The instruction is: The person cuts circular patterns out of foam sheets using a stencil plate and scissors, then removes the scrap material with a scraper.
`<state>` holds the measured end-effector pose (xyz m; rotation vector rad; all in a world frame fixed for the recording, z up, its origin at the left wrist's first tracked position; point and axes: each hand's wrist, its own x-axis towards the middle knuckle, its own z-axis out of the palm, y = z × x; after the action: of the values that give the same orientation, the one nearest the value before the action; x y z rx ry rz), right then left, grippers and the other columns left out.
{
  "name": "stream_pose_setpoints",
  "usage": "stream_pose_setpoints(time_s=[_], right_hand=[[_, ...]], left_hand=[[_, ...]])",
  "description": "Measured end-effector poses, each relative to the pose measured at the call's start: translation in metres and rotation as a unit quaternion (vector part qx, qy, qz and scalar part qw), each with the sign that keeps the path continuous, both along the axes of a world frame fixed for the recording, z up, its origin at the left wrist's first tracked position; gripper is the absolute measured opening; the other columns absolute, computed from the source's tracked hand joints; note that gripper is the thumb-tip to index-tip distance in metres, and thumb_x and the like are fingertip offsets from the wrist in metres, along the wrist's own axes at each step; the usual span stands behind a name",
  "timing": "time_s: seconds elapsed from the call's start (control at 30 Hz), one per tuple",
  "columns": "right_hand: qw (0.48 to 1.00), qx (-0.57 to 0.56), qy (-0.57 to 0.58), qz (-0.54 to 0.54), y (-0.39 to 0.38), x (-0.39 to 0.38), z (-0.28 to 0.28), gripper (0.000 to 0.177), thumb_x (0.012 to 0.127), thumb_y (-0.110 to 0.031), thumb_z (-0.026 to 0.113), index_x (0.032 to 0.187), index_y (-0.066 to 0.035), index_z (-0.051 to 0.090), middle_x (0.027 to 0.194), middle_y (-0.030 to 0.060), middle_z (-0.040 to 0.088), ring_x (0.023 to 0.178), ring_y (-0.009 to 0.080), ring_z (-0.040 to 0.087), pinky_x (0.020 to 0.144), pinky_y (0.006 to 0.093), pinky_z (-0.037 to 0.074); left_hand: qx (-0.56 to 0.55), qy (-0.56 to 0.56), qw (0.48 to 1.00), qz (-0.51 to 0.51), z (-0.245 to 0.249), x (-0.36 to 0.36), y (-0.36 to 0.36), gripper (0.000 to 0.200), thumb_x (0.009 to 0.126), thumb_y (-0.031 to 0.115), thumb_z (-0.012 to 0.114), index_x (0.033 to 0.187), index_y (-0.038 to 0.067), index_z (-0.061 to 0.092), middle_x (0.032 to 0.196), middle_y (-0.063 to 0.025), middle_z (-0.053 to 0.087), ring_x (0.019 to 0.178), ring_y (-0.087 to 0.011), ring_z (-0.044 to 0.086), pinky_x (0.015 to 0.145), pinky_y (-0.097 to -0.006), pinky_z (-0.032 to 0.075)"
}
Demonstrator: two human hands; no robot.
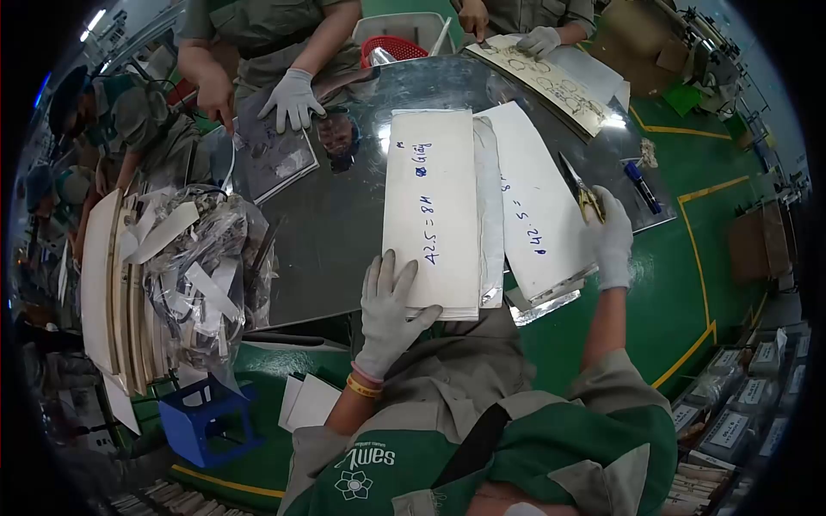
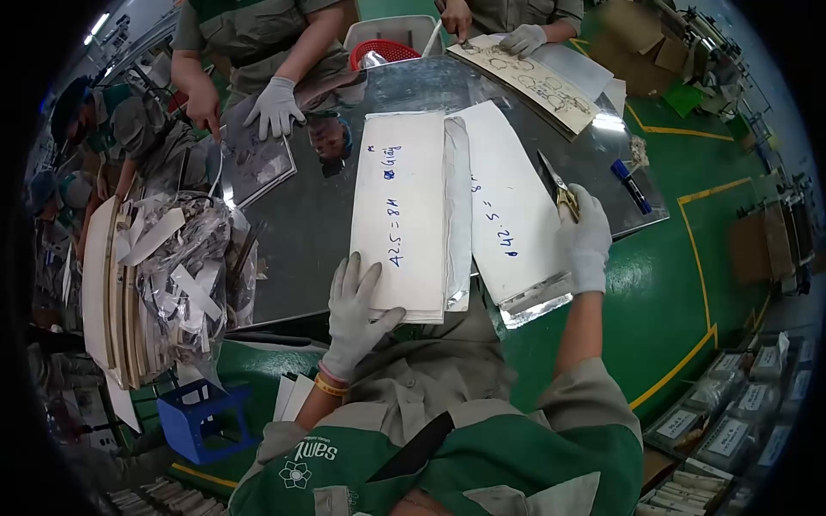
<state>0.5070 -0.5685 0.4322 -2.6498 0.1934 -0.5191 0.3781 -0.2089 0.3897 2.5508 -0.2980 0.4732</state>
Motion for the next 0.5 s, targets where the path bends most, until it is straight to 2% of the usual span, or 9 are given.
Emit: stream_pose_setpoints(time_s=[0.03, 0.17, 0.2, 0.27, 0.3, 0.33, 0.37, 0.43, 0.5], right_hand=[[0.999, 0.023, -0.032, 0.022, 0.006, -0.005, -0.001, 0.036, 0.084, -0.016, 0.066, 0.120, -0.016, 0.060, 0.110, 0.0080, 0.063, 0.102, 0.0274, 0.062, 0.086, 0.0369, 0.050], [0.989, 0.105, 0.025, 0.104, 0.066, -0.039, 0.024, 0.028, 0.087, -0.010, 0.066, 0.114, -0.006, 0.064, 0.107, 0.0096, 0.065, 0.092, 0.0198, 0.065, 0.084, 0.0316, 0.052], [0.988, 0.111, 0.016, 0.109, 0.069, -0.039, 0.025, 0.027, 0.087, -0.014, 0.065, 0.113, -0.011, 0.065, 0.108, 0.0086, 0.064, 0.097, 0.0229, 0.063, 0.085, 0.0337, 0.050], [0.992, 0.036, -0.100, 0.064, 0.040, -0.011, 0.003, 0.032, 0.087, -0.013, 0.064, 0.118, -0.008, 0.062, 0.116, 0.0111, 0.062, 0.105, 0.0267, 0.059, 0.090, 0.0356, 0.048], [0.995, 0.003, -0.095, 0.043, 0.025, 0.000, 0.000, 0.042, 0.086, -0.015, 0.065, 0.126, -0.008, 0.057, 0.125, 0.0143, 0.057, 0.111, 0.0305, 0.056, 0.094, 0.0383, 0.047], [0.998, -0.063, -0.021, -0.013, 0.013, 0.009, 0.000, 0.053, 0.084, -0.019, 0.068, 0.133, -0.008, 0.051, 0.132, 0.0171, 0.052, 0.119, 0.0328, 0.052, 0.098, 0.0409, 0.044], [0.996, -0.063, 0.062, -0.012, -0.011, 0.026, -0.016, 0.062, 0.082, -0.020, 0.069, 0.137, -0.007, 0.047, 0.135, 0.0196, 0.050, 0.122, 0.0343, 0.050, 0.101, 0.0425, 0.042], [0.984, 0.113, 0.120, 0.063, -0.043, 0.047, -0.039, 0.063, 0.081, -0.016, 0.069, 0.138, -0.005, 0.047, 0.132, 0.0205, 0.052, 0.118, 0.0302, 0.054, 0.099, 0.0358, 0.043], [0.986, 0.098, 0.110, 0.079, -0.030, 0.041, -0.020, 0.058, 0.080, -0.014, 0.068, 0.134, -0.001, 0.050, 0.118, 0.0184, 0.059, 0.106, 0.0282, 0.059, 0.095, 0.0336, 0.044]], left_hand=[[-0.004, -0.005, 1.000, -0.003, -0.001, 0.000, 0.000, 0.070, 0.071, 0.045, 0.074, 0.126, 0.004, 0.055, 0.136, -0.0279, 0.042, 0.125, -0.0499, 0.039, 0.104, -0.0560, 0.034], [-0.008, 0.003, 1.000, -0.002, 0.001, 0.000, 0.000, 0.070, 0.071, 0.043, 0.074, 0.126, 0.005, 0.055, 0.137, -0.0278, 0.041, 0.125, -0.0497, 0.038, 0.104, -0.0563, 0.034], [-0.014, 0.019, 1.000, -0.011, 0.005, 0.001, 0.001, 0.072, 0.068, 0.038, 0.077, 0.127, 0.002, 0.055, 0.138, -0.0321, 0.040, 0.125, -0.0506, 0.038, 0.104, -0.0544, 0.035], [-0.025, 0.021, 0.999, -0.004, 0.008, -0.001, 0.003, 0.072, 0.069, 0.040, 0.076, 0.127, 0.004, 0.055, 0.138, -0.0309, 0.041, 0.126, -0.0505, 0.038, 0.105, -0.0538, 0.034], [-0.039, 0.007, 0.999, -0.002, 0.005, -0.003, 0.004, 0.072, 0.070, 0.040, 0.075, 0.129, 0.005, 0.053, 0.138, -0.0296, 0.041, 0.126, -0.0497, 0.038, 0.106, -0.0538, 0.033], [-0.044, 0.012, 0.999, -0.001, 0.006, -0.004, 0.005, 0.072, 0.071, 0.041, 0.074, 0.129, 0.005, 0.052, 0.137, -0.0294, 0.041, 0.126, -0.0493, 0.038, 0.107, -0.0535, 0.033], [-0.040, -0.006, 0.999, -0.003, -0.001, -0.003, 0.006, 0.071, 0.071, 0.043, 0.072, 0.129, 0.005, 0.053, 0.137, -0.0288, 0.041, 0.126, -0.0494, 0.039, 0.108, -0.0531, 0.032], [-0.054, -0.032, 0.998, 0.009, -0.004, -0.005, 0.005, 0.071, 0.071, 0.044, 0.071, 0.129, 0.006, 0.053, 0.138, -0.0285, 0.041, 0.126, -0.0486, 0.040, 0.108, -0.0526, 0.032], [-0.058, -0.041, 0.997, 0.020, -0.008, -0.006, 0.004, 0.072, 0.070, 0.043, 0.071, 0.129, 0.006, 0.053, 0.139, -0.0282, 0.040, 0.127, -0.0475, 0.040, 0.109, -0.0524, 0.032]])
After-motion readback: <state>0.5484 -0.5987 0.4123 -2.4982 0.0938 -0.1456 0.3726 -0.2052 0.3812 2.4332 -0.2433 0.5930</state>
